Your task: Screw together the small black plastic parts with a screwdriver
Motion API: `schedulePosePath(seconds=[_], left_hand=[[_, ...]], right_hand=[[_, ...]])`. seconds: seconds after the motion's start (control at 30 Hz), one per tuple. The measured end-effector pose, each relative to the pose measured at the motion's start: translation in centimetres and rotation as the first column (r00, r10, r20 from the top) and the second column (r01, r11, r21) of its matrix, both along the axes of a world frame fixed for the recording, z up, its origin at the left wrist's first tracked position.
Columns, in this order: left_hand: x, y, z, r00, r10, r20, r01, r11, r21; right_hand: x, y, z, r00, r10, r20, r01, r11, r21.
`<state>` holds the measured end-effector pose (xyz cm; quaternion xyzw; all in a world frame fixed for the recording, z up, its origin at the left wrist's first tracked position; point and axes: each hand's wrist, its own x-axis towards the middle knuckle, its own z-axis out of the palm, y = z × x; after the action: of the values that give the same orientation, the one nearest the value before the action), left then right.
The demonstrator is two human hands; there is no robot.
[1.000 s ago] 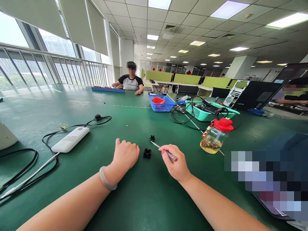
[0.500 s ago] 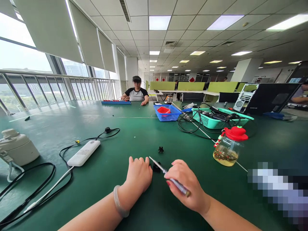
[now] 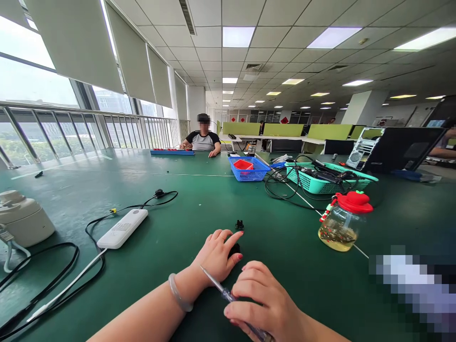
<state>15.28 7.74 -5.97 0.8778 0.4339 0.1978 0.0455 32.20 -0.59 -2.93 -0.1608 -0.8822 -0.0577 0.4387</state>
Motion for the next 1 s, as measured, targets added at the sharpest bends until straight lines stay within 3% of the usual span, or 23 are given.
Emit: schedulePosePath(seconds=[0.2, 0.3, 0.53, 0.7, 0.77, 1.0], left_hand=[[-0.1, -0.1, 0.0, 0.994, -0.111, 0.014, 0.112, 0.991, -0.073], [-0.2, -0.1, -0.2, 0.991, -0.132, 0.018, 0.133, 0.986, -0.096], [-0.2, -0.1, -0.2, 0.99, -0.141, 0.005, 0.141, 0.986, -0.091], [-0.1, 0.0, -0.5, 0.988, -0.156, -0.015, 0.154, 0.985, -0.074], [-0.1, 0.1, -0.7, 0.986, -0.168, -0.02, 0.166, 0.984, -0.061], [-0.2, 0.0, -0.4, 0.985, -0.169, -0.031, 0.166, 0.984, -0.068]], right_hand=[[-0.8, -0.1, -0.6, 0.99, -0.013, 0.139, 0.01, 1.0, 0.019], [-1.3, -0.1, -1.2, 0.981, 0.041, 0.188, -0.065, 0.99, 0.125], [-1.3, -0.4, -1.0, 0.999, -0.023, 0.046, 0.015, 0.987, 0.159], [-0.5, -0.8, -0.7, 0.986, -0.069, -0.154, 0.089, 0.987, 0.132], [-0.2, -0.9, -0.7, 0.983, -0.089, -0.158, 0.103, 0.991, 0.083], [-0.1, -0.6, -0.9, 0.987, -0.032, -0.159, 0.054, 0.989, 0.136]])
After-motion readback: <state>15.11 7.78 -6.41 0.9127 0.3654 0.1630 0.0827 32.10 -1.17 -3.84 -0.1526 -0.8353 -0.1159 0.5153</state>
